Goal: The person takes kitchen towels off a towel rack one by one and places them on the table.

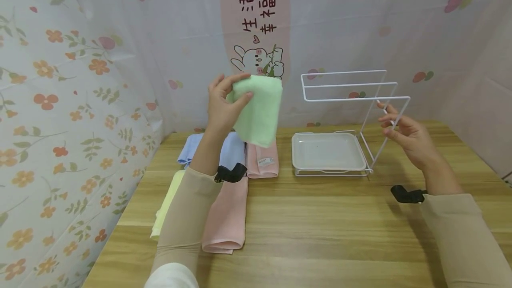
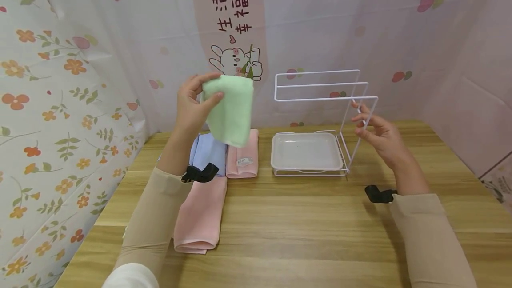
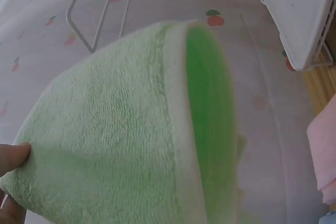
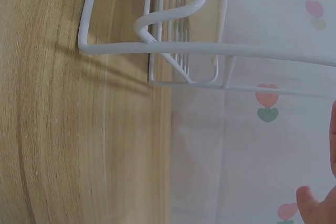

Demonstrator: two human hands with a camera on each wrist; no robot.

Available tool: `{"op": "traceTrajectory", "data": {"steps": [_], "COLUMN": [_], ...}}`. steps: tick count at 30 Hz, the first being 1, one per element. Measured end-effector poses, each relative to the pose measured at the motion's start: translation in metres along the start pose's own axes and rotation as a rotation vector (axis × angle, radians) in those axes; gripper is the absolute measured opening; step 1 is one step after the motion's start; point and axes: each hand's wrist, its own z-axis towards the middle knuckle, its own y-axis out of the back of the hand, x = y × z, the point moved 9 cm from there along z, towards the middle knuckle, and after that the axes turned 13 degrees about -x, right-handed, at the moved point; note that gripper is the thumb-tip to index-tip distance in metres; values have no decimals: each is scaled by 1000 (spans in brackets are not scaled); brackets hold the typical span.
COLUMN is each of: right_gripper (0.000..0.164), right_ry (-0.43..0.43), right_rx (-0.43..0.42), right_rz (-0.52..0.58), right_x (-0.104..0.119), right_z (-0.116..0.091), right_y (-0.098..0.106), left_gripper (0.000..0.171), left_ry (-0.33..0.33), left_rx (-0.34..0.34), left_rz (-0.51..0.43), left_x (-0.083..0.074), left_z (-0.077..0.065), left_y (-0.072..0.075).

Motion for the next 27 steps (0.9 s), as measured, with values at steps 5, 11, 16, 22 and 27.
{"op": "traceTrajectory", "data": {"steps": [5,11,16,22,27], "right_gripper": [27,29,30,29,29], "right_ry": [-8,-15,-17,-46,-58], "right_rx": [3,19,17,2,0], "right_rz": [7,49,63,45,38], "right_x": [-2,-3,-1,-5,-6], "right_z": [-1,-2,-1,-2,-2], "right_y": [-1,-1,-2,0,1], "left_gripper": [40,55,62,63,63], "left_ry": [-31,-59,-44,-4,34], "left_rx": [41,77,79,92,136], "left_rz": [-93,-126,-147,-156,-181], "left_x": [4,4,10,24,29], "left_z": [-8,-18,-27,-40,-53], "left_y": [2,6,10,14,12]}}
